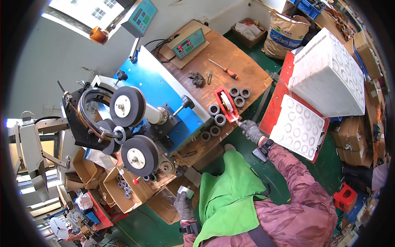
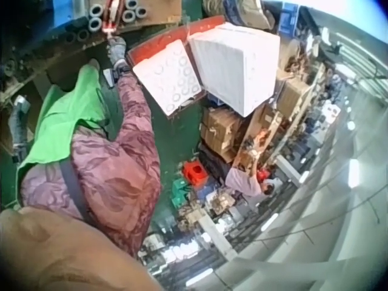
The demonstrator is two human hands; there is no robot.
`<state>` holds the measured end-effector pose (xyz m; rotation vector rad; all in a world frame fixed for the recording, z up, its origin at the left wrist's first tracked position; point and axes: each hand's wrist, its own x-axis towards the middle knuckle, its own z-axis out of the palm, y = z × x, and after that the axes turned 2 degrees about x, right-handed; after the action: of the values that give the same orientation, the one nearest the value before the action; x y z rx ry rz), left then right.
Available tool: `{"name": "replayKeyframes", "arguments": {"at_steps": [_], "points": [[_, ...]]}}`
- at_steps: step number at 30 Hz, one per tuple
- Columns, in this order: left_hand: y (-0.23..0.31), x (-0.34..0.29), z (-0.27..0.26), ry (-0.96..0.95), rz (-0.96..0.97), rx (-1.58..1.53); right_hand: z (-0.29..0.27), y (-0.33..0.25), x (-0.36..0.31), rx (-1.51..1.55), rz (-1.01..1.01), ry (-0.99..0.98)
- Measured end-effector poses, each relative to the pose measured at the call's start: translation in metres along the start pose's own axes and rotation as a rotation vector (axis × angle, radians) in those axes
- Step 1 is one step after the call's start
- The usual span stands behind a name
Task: Processing metal cylindrical parts using a multi-roller machine and packing them into foam trays.
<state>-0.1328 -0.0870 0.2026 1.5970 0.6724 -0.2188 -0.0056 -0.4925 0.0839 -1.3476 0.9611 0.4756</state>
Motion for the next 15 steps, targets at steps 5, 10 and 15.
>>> {"name": "replayKeyframes", "arguments": {"at_steps": [5,10,15], "points": [[0.007,0.000,0.007,-0.041,-0.089,-0.135,0.004,0.031,0.006,0.140,-0.073,-0.035],[0.010,-0.003,0.009,-0.056,-0.086,-0.119,0.007,0.034,0.035,-0.030,-0.018,-0.021],[0.013,-0.014,0.012,-0.029,-0.108,-0.099,0.018,0.020,0.052,-0.085,0.178,0.033]]}}
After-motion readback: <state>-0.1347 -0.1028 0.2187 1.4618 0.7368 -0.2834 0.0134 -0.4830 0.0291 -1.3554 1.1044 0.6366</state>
